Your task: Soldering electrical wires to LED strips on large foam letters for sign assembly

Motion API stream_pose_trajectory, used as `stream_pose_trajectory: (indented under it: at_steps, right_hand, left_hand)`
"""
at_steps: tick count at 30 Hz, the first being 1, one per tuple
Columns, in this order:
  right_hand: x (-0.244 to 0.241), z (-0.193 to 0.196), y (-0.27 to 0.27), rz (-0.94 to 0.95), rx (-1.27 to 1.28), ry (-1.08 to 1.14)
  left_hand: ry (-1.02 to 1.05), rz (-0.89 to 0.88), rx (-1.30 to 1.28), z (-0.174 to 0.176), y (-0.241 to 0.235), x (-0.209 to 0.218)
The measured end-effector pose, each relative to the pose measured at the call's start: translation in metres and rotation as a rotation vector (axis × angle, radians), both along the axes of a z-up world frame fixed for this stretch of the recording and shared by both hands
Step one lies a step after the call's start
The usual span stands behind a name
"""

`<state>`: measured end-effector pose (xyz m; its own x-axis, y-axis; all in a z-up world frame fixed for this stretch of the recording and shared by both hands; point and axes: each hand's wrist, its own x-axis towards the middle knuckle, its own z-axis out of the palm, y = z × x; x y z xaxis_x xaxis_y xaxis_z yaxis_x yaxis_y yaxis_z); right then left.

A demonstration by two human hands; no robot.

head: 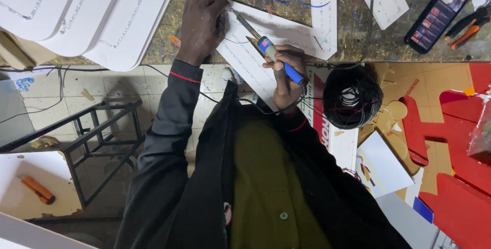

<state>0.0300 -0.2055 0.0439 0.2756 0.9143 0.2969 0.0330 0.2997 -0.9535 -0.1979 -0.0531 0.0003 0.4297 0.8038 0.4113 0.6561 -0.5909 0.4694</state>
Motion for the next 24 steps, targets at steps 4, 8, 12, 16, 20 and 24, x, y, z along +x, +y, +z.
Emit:
stream_pose_trajectory:
  at_steps: [4, 8, 12, 16, 20, 24]
  right_hand:
    - [-0.001, 0.003, 0.002, -0.011, 0.017, -0.018]
    - [-0.002, 0.008, 0.001, -0.024, 0.002, -0.014]
    - [-0.001, 0.011, 0.004, -0.028, 0.039, -0.010]
    - [0.000, 0.012, 0.004, -0.039, 0.037, -0.023]
    - [0.000, 0.011, 0.005, -0.040, 0.055, -0.014]
    - [0.002, 0.006, 0.004, -0.024, 0.062, -0.004]
  left_hand:
    - [0.021, -0.002, 0.026, 0.005, -0.002, 0.000]
    - [0.065, 0.006, 0.016, 0.003, -0.001, 0.000]
    - [0.090, 0.019, -0.001, 0.000, -0.002, -0.001]
    - [0.110, 0.021, -0.016, -0.003, -0.001, -0.001]
    - [0.160, 0.042, 0.007, -0.004, -0.002, -0.001]
    - [0.151, 0.034, 0.034, -0.005, -0.002, -0.001]
